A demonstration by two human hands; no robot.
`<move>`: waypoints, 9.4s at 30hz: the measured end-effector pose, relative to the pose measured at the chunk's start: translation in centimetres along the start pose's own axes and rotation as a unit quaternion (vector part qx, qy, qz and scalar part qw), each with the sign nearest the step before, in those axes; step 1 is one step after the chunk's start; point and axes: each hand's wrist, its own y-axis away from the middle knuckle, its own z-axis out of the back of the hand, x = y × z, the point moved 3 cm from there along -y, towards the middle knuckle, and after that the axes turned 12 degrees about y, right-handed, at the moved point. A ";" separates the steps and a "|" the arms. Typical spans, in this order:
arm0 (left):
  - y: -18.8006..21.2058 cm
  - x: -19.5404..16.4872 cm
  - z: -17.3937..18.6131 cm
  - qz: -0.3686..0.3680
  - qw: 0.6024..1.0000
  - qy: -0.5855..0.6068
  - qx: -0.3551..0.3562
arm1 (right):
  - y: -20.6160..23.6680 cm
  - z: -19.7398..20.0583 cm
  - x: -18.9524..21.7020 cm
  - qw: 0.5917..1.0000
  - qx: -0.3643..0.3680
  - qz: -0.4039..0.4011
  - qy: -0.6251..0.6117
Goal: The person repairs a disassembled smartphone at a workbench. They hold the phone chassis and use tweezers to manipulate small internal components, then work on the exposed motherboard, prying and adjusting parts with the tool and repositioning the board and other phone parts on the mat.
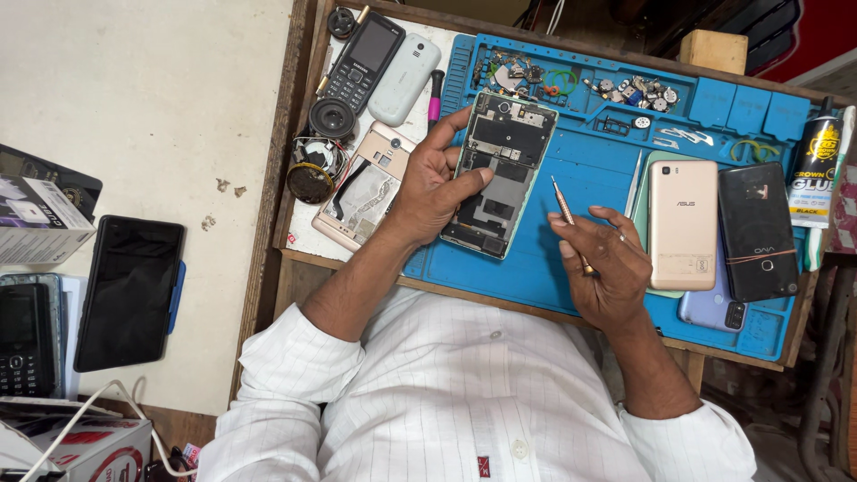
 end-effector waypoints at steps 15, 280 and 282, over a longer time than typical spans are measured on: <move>-0.8 0.6 0.6 -0.027 0.999 -0.011 -0.034 | 0.0 0.2 -0.1 1.000 0.005 0.001 0.009; 1.9 1.2 -1.3 -0.077 0.995 0.013 -0.066 | -7.7 14.8 -16.2 0.941 -0.002 -0.199 -0.274; 1.8 1.2 -1.2 -0.079 0.995 0.014 -0.064 | -7.3 16.7 -16.4 0.970 0.004 -0.208 -0.128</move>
